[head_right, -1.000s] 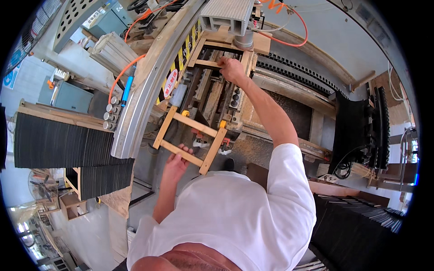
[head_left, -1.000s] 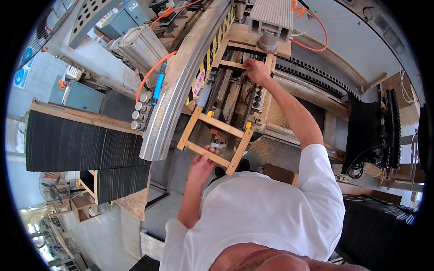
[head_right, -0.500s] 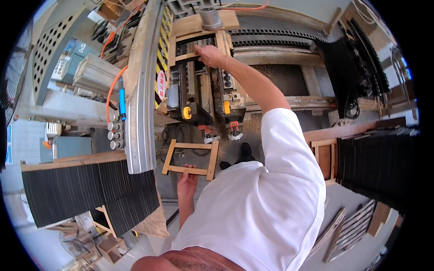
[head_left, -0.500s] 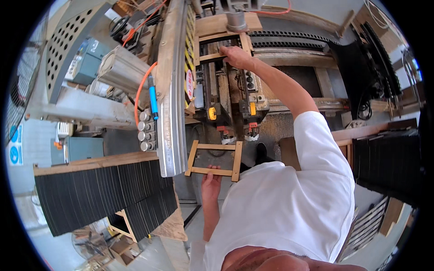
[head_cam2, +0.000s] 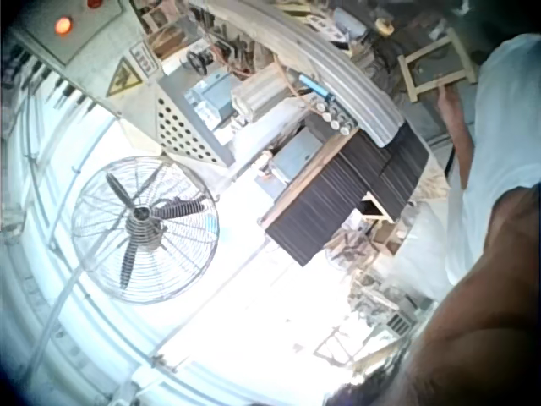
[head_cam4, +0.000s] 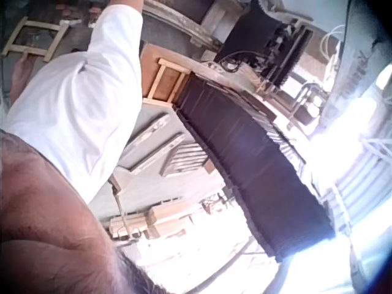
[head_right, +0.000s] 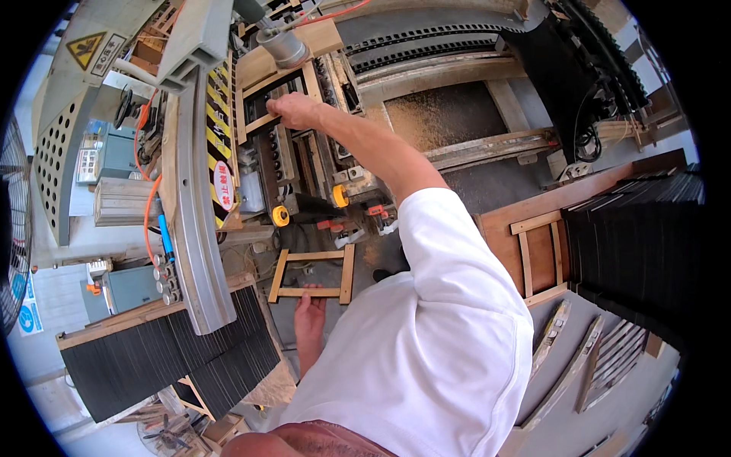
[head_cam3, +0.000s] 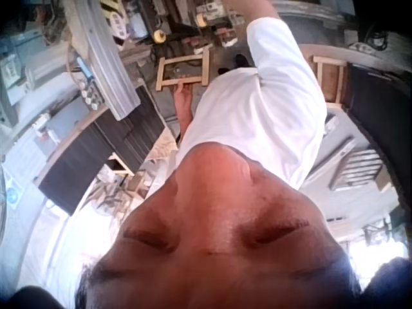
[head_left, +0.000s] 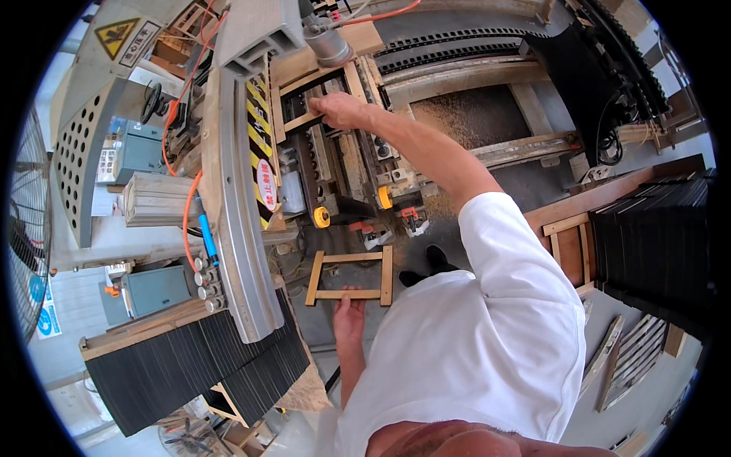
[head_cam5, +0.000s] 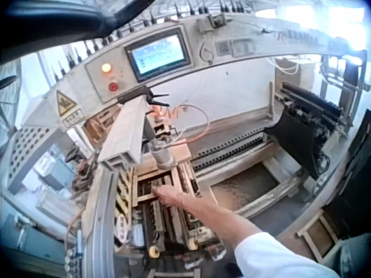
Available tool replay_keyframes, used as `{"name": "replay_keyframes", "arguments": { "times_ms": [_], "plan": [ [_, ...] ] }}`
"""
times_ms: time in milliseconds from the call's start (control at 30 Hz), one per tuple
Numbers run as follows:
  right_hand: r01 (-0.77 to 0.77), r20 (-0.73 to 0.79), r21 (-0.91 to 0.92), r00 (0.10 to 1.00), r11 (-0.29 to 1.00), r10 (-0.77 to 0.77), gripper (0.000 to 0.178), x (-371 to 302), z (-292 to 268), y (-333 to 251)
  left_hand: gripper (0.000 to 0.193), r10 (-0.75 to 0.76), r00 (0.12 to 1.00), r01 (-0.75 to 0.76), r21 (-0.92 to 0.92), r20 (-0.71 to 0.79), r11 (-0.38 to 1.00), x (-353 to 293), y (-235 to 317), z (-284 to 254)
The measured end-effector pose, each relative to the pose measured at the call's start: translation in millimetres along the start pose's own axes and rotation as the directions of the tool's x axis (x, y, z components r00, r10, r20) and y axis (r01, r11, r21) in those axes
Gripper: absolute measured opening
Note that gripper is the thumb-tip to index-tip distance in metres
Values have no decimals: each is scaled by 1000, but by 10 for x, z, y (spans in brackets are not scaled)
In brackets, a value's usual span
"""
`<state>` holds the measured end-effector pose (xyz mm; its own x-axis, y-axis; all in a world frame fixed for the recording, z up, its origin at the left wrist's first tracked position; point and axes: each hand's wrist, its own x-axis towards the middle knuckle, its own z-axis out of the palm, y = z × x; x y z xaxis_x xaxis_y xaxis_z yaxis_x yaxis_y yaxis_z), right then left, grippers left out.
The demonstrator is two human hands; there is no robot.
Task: The person repeatedly picks up small wooden frames from a conveyor belt, places them into a jig on a machine, and then removes them to place them back on the belt. This cycle is performed continuously for multiple frames.
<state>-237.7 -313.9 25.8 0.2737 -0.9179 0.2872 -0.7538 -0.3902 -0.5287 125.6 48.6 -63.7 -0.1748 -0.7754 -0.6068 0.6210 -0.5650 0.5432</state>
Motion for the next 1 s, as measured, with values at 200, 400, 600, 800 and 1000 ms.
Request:
{"name": "replay_keyframes", "arguments": {
  "times_ms": [200, 400, 600, 800, 1000],
  "plan": [
    [8, 39, -31, 999, 999, -6, 28, 30, -6, 51, 30, 13, 1000, -13, 6, -8, 1000, 55, -80, 253],
    [74, 30, -50, 997, 996, -73, 28, 21, -79, -22, 27, 62, 997, -63, -18, -55, 998, -26, -227, 298],
    [127, 20, 18, 992, 992, -127, 31, 89, 6, 193, 31, 104, 992, -105, -11, -68, 994, -138, -232, 337],
    [78, 34, -3, 996, 997, -78, 33, 80, -18, 122, 34, 211, 966, -201, 79, -152, 976, -197, -183, 262],
    [102, 39, 30, 994, 994, -103, 31, 63, -63, 5, 37, 364, 913, -320, 231, -183, 919, -535, -45, 201]
  ]
}}
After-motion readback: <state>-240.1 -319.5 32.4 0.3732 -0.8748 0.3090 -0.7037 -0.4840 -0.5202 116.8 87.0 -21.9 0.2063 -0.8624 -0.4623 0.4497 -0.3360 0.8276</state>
